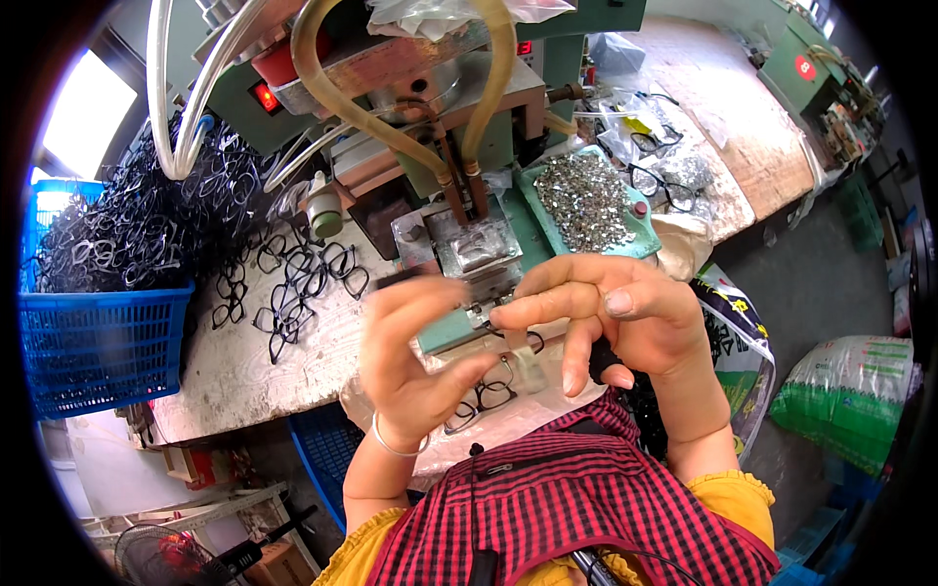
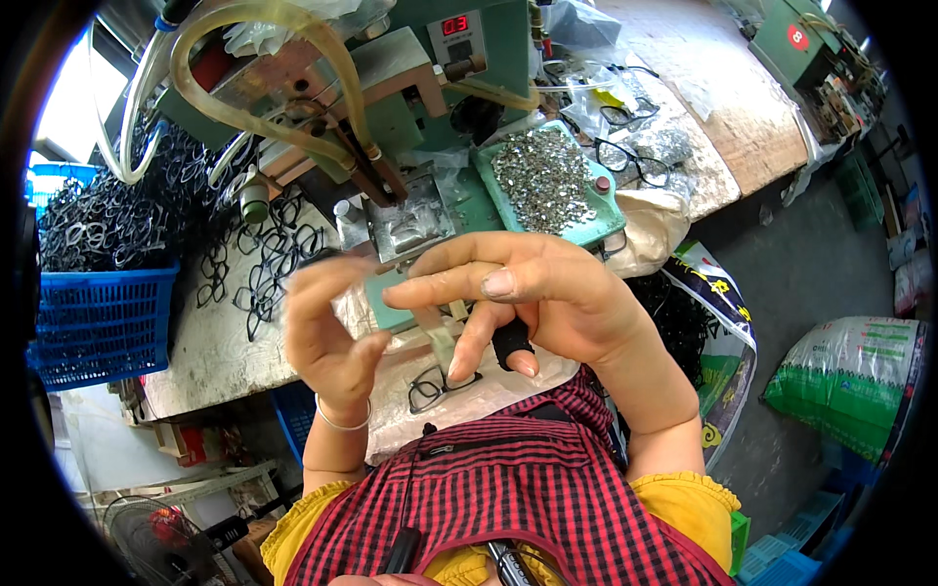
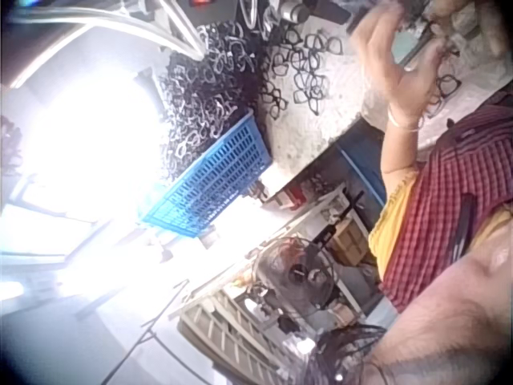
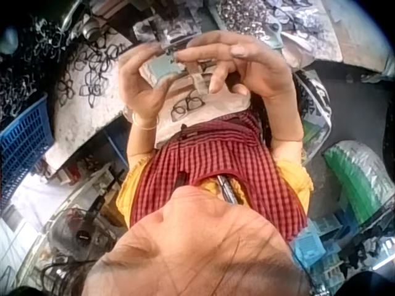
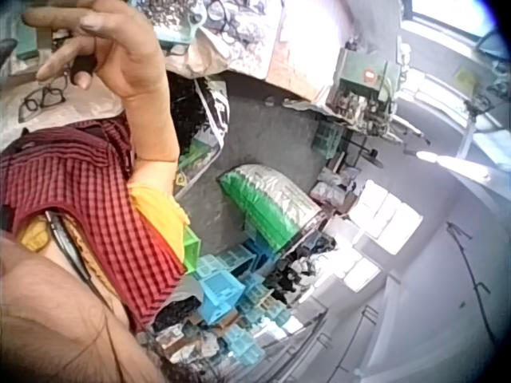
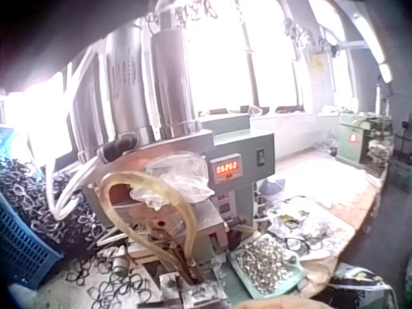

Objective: The person assembles eyeglasses by placing frames into a machine, inserting small metal components, and using a hammer to secure them. They handle multiple frames and components, occasionally adjusting the machine and inspecting the assembled glasses.

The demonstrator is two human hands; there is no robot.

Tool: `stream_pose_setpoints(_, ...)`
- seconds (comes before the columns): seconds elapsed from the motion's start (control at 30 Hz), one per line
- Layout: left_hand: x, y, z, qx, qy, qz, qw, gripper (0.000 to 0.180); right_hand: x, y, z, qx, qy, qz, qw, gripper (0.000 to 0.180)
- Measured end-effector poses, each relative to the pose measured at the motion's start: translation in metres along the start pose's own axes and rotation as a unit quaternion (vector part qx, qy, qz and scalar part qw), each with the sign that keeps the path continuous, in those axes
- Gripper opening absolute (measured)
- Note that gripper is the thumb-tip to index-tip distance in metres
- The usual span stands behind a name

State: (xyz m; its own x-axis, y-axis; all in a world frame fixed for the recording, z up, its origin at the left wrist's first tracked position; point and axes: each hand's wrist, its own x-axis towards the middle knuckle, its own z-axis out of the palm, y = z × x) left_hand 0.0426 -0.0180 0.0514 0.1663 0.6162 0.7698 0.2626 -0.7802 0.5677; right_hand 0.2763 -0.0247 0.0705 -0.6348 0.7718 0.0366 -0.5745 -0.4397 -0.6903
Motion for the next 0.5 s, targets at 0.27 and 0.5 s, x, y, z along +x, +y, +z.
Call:
stream_pose_setpoints(0.27,0.009,-0.012,-0.021,0.406,-0.063,0.349,0.842,0.05,0.004,-0.034,0.03,-0.104,0.003,0.049,0.993,0.06)
stream_pose_setpoints(0.5,0.008,-0.009,-0.017,0.459,-0.064,0.359,0.81,0.052,0.005,-0.045,0.035,-0.149,0.003,0.055,0.987,0.074)
